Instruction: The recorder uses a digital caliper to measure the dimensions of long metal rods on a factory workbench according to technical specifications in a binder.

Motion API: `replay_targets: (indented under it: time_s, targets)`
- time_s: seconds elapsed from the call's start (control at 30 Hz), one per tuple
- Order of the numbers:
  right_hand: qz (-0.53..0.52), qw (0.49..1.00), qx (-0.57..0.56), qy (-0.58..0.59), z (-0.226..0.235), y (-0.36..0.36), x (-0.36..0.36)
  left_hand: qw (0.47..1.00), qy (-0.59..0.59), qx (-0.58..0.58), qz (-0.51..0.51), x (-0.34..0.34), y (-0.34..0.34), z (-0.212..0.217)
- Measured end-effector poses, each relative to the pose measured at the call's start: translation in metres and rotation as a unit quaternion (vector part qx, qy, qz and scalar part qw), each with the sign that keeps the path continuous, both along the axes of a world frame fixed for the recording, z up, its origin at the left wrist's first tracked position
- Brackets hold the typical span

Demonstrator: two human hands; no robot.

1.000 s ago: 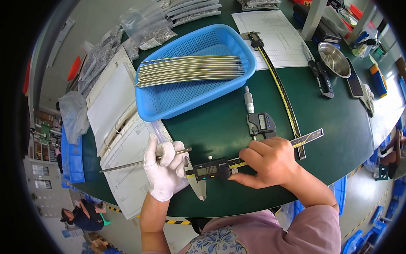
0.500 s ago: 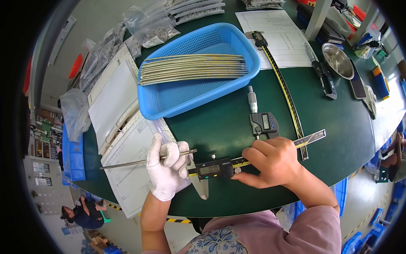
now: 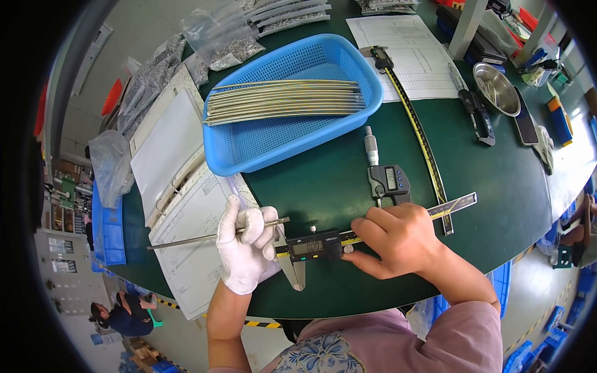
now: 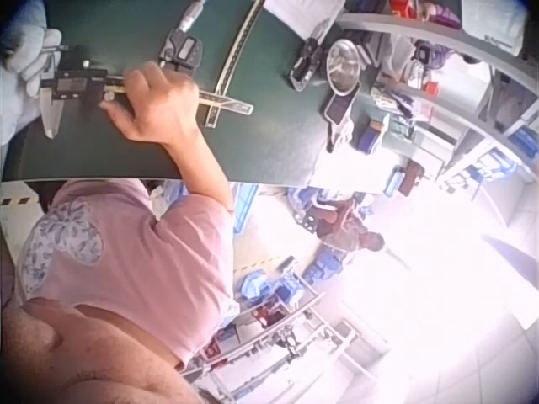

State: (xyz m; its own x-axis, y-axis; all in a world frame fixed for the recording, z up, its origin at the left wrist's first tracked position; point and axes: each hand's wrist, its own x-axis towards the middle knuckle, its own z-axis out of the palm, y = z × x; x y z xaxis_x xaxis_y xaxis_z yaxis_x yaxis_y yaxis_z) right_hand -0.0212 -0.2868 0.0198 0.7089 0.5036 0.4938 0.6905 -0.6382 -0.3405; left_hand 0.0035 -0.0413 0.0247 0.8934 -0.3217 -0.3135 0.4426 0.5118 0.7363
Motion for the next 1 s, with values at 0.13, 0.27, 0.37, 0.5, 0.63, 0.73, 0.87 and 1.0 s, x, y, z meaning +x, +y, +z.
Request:
replay_targets:
  time_s: [0.13, 0.27, 0.37, 0.5, 0.63, 0.73, 0.87, 1.0]
  targets:
    - [0.004, 1.0, -0.006, 0.01, 0.001, -0.001, -0.002, 1.0, 0.007, 0.009, 0.004, 0.0, -0.001, 0.001]
    - [0.008, 1.0, -0.006, 0.013, 0.002, -0.002, -0.001, 0.999, 0.018, -0.042, -0.005, -0.001, 0.0, 0.0]
    - [0.008, 1.0, -0.006, 0.014, 0.001, -0.004, -0.001, 1.0, 0.012, -0.026, -0.005, 0.001, -0.002, 0.0]
    - [0.006, 1.0, 0.0, 0.009, 0.0, -0.006, 0.001, 1.0, 0.006, 0.014, 0.001, 0.003, -0.005, 0.002]
    - [0.019, 1.0, -0.009, -0.002, 0.003, -0.002, 0.004, 1.0, -0.007, -0.031, -0.003, 0.001, 0.001, 0.002]
    - [-0.001, 1.0, 0.001, -0.008, 0.004, -0.005, 0.001, 0.998, 0.004, -0.047, -0.046, 0.0, -0.006, 0.0]
    - [-0.035, 0.996, -0.004, -0.081, 0.011, -0.003, -0.011, 0.984, -0.07, -0.024, -0.16, -0.003, -0.016, -0.007]
    - [-0.057, 0.988, -0.06, -0.129, 0.008, 0.008, -0.016, 0.969, -0.129, 0.015, -0.21, -0.012, -0.027, -0.019]
